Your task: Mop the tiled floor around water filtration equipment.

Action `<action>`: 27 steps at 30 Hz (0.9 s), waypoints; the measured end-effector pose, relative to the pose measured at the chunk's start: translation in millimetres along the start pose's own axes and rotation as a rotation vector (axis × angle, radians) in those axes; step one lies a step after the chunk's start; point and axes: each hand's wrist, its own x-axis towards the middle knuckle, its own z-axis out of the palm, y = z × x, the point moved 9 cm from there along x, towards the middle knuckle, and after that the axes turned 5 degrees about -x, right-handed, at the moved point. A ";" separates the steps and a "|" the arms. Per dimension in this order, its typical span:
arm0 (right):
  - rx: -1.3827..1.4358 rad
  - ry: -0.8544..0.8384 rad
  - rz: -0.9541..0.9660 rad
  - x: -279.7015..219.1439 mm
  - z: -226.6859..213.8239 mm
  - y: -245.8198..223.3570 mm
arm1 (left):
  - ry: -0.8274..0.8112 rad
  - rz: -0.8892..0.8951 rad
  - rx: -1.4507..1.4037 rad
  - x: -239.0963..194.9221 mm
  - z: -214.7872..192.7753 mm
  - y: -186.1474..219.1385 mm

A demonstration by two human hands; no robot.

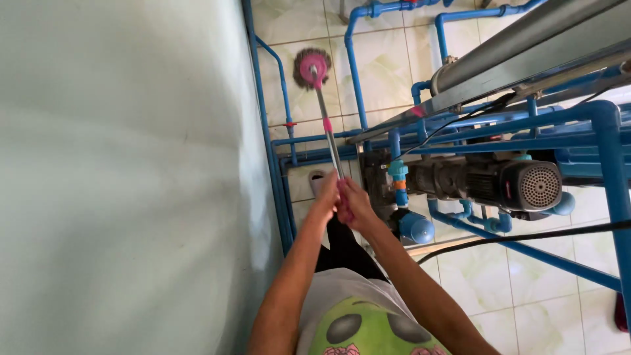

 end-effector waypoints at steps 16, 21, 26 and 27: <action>0.081 -0.117 -0.022 139.4 59.8 -69.5 | 0.122 0.529 0.277 -17.0 10.8 172.0; 0.140 -0.110 -0.129 232.9 58.5 -127.6 | 0.025 0.227 0.217 -70.8 31.2 196.7; 0.201 0.112 -0.200 141.1 33.6 -80.0 | 0.041 0.318 0.314 2.7 19.6 142.3; 0.261 0.119 -0.183 112.8 36.1 -63.6 | 0.084 0.505 0.519 35.2 15.7 133.0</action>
